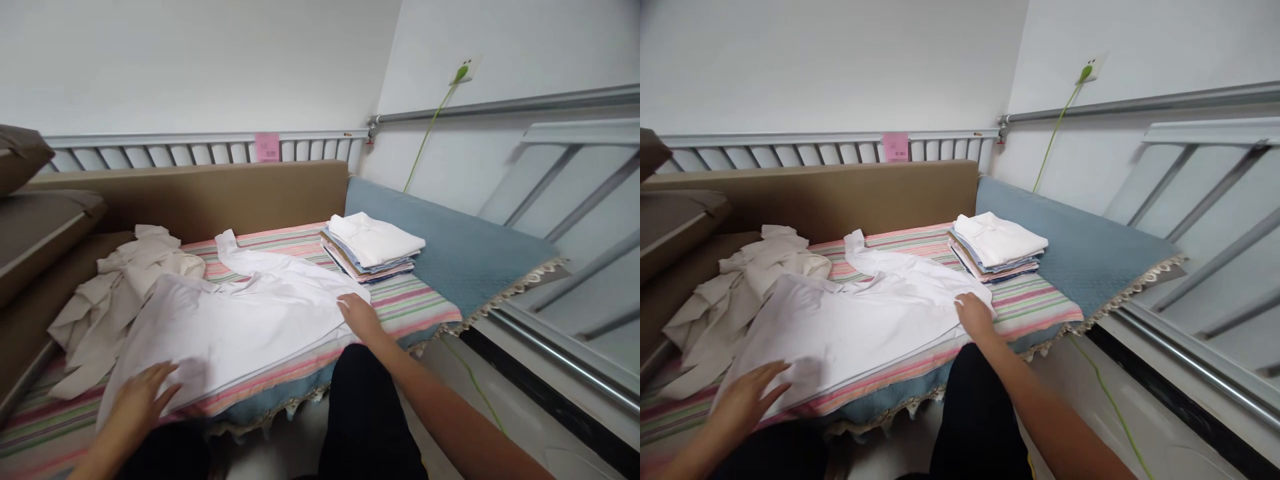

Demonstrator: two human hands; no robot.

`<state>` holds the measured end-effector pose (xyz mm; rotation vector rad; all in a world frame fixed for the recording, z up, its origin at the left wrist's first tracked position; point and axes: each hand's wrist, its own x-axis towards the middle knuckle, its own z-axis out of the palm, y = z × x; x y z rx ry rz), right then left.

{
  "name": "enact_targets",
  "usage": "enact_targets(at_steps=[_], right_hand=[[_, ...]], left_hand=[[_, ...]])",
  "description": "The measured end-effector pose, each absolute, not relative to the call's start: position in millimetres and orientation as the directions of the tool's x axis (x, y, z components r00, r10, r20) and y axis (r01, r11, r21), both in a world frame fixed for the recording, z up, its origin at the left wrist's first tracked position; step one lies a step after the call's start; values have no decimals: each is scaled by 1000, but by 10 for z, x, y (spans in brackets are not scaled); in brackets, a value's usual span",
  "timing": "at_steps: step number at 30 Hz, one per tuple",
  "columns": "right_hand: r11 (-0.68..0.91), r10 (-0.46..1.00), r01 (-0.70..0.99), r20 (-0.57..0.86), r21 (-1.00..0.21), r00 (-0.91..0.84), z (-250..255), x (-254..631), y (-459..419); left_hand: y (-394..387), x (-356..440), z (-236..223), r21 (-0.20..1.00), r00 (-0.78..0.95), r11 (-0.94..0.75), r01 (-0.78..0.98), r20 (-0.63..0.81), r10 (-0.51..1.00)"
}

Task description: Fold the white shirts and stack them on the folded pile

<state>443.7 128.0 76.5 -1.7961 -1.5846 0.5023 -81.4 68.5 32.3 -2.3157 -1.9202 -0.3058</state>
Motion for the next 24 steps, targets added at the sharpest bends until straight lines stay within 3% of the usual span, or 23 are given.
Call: enact_targets(at_steps=[3,7,11,15,17,21,24], right_hand=[[260,955,868,247,-424,-166,613,4043,1313],[195,980,933,92,-302,-175,234,3942,1337],[122,992,948,8,-294,-125,250,4036,1451],[168,985,915,92,-367,-144,587,3797,1681],[189,982,903,67,-387,-177,698,3584,1821],[190,977,908,-19,-374,-212,771,3257,2002],[274,957,884,13,-380,-291,790,3200,1908]], left_hand=[[764,-103,366,3,242,-245,969,160,957],[766,309,130,-28,117,-115,993,95,989],[740,296,-1,-63,81,-74,995,113,990],[759,264,-34,-68,103,-94,993,153,983],[766,261,-64,-59,107,-99,993,173,979],[766,224,-115,-12,113,-113,994,194,974],[812,196,-45,79,77,-95,992,207,975]])
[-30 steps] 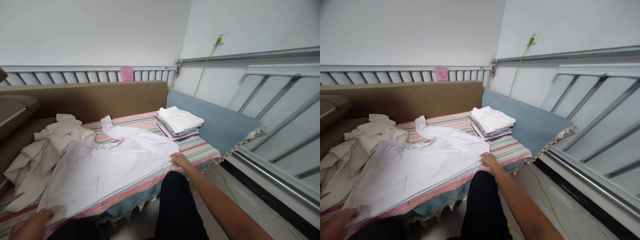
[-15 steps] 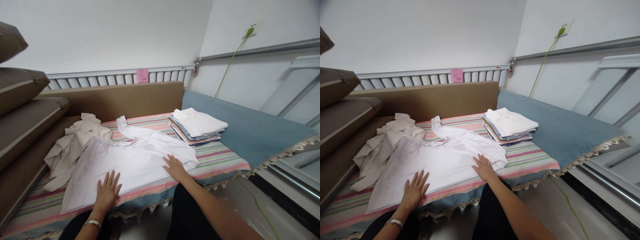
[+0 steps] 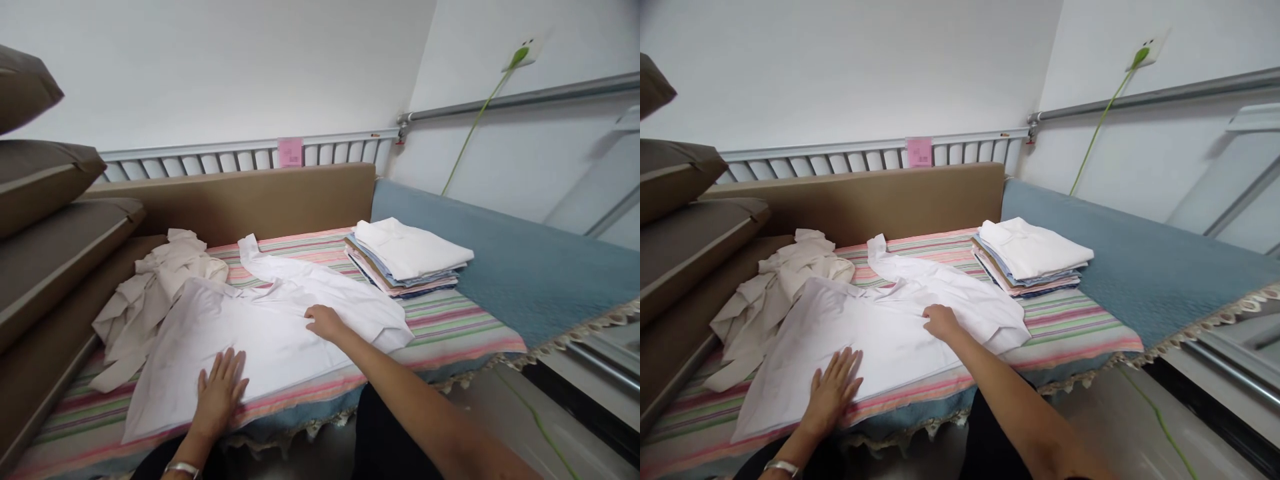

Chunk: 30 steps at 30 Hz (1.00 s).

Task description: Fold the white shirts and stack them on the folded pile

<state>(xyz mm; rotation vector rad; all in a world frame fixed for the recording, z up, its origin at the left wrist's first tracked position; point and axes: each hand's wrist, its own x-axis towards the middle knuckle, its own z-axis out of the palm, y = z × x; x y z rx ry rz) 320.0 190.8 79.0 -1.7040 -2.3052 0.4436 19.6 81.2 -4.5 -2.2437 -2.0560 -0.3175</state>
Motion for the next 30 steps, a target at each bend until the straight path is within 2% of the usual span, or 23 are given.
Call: enact_targets(at_steps=[2,5,8,11,13,18,24,30], right_hand=[[410,912,841,130,-354,-390,781,3229,1740],[633,764,742,329,-221,-555,710,3298,1450],[713,683,686,362,-141,-635,608,3352,1255],[722,673,679,361,-132,-646,539,3405,1191],[721,675,679,364,-140,-642,521,3447,1185],[734,662,659,391,-164,-639,495,3523,1154],[709,687,664,446,-238,-574,458,3594,1084],[586,774,763,469,-275,-425,392,3693,1089]], left_hand=[[893,232,85,157,52,-95,983,255,965],[1080,424,350,272,114,-200,941,302,946],[1236,732,562,340,284,-353,871,236,929],[1243,999,650,344,435,-470,813,177,883],[1170,1112,665,358,471,-500,788,170,865],[974,1327,685,441,431,-459,771,168,886],[1004,1591,659,456,359,-388,801,154,921],[943,1569,612,542,480,-525,655,237,844]])
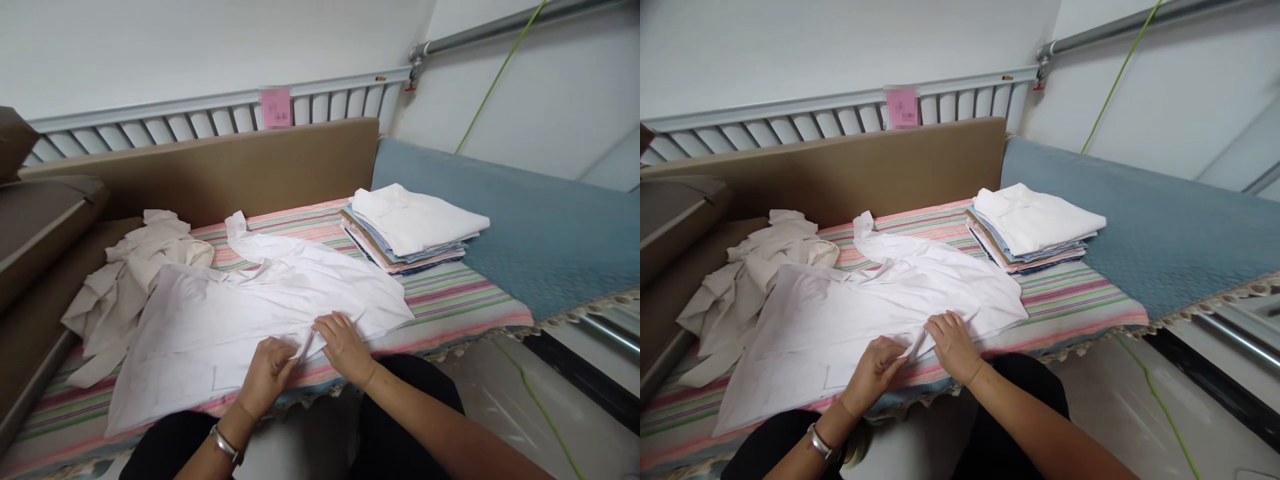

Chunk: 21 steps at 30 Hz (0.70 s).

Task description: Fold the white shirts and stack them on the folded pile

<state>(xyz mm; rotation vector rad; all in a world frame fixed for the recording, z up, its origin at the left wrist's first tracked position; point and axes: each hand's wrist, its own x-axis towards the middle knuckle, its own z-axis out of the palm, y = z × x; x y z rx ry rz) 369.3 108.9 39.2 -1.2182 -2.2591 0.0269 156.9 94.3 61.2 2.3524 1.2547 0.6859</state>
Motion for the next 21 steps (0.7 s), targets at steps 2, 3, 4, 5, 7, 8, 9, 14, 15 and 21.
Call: enact_targets(at_steps=[2,3,4,5,7,8,9,14,15,21], right_hand=[[573,790,772,436,-275,-431,378,3702,1098],[571,795,773,421,-277,-436,376,3701,1101],[572,798,772,410,-279,-442,377,3696,1103],[575,797,769,403,-278,-450,380,3688,1105],[590,789,760,393,-271,-473,387,3667,1111],[599,784,755,389,-267,-484,387,3655,1115],[606,779,750,388,-264,-493,386,3644,1121],[604,778,740,419,-297,-468,355,3602,1144],[600,782,738,423,-310,-458,351,3597,1143],[546,819,746,431,-381,-379,352,3609,1158]], left_hand=[[907,1554,588,565,505,-550,616,253,825],[895,1553,580,570,516,-556,604,251,819],[886,1555,576,571,530,-560,600,241,813],[882,1558,577,569,546,-564,599,225,807],[884,1565,591,556,582,-574,601,186,791],[889,1565,602,548,594,-575,607,168,787],[896,1563,614,537,596,-573,619,154,788],[954,1535,660,461,534,-529,712,134,835],[970,1533,665,443,518,-518,732,131,845],[1036,1547,628,331,481,-492,805,119,869]])
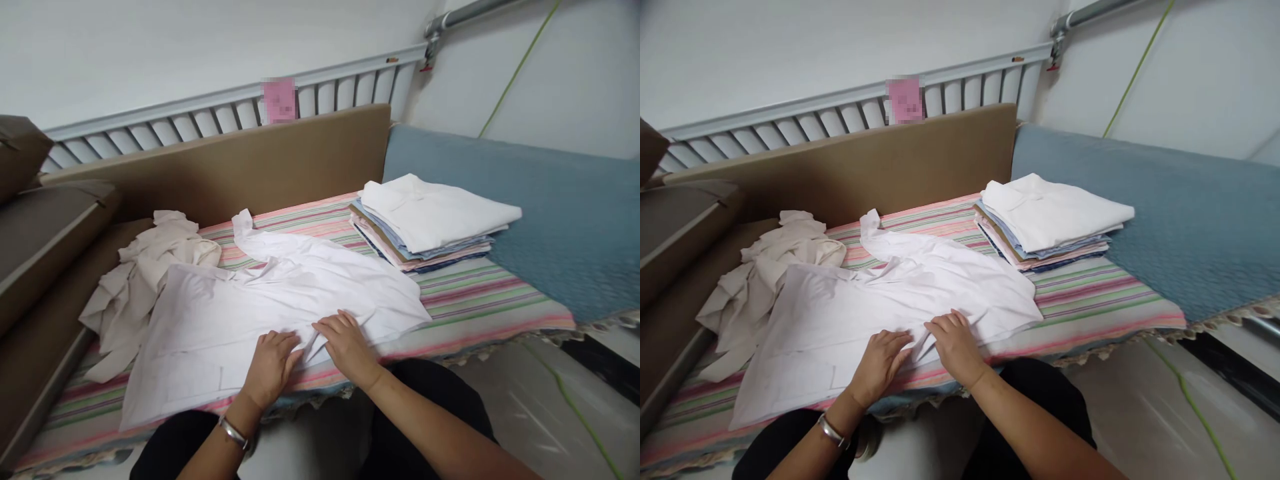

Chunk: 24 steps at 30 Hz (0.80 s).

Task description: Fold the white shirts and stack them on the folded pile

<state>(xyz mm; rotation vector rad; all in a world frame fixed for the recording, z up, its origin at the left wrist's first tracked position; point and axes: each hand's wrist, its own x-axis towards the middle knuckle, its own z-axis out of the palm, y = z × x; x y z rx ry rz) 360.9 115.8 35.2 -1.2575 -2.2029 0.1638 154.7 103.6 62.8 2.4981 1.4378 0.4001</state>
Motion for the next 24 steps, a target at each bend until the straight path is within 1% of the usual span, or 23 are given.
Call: enact_targets(at_steps=[3,5,8,10,11,13,15,17,20,22,24], right_hand=[[491,851,766,416,-414,-321,364,3638,1206],[462,868,775,398,-430,-296,379,3658,1244],[423,891,779,370,-463,-264,403,3687,1293],[400,903,778,353,-484,-244,410,3709,1316],[392,907,778,346,-491,-239,410,3721,1325],[383,911,778,341,-498,-230,403,3748,1335],[383,911,773,343,-506,-227,396,3774,1337],[385,911,762,346,-521,-224,394,3795,1335],[390,910,750,350,-534,-224,401,3811,1334],[389,909,753,352,-530,-222,406,3814,1341],[383,911,761,348,-523,-219,406,3811,1353]], left_hand=[[1053,1553,557,295,530,-545,785,135,837],[1092,1544,517,252,533,-554,794,149,833],[1207,1511,531,174,426,-459,871,197,883],[1291,1497,597,160,363,-403,901,228,903],[1325,1501,641,172,353,-395,902,233,906],[1371,1544,727,235,344,-389,891,211,915],[1392,1634,792,319,321,-349,881,139,937],[1406,1753,826,378,303,-292,879,31,952],[1446,1909,851,399,314,-252,882,-97,944],[1494,1959,881,427,302,-221,877,-132,944],[1565,1968,920,477,251,-149,866,-157,955]])
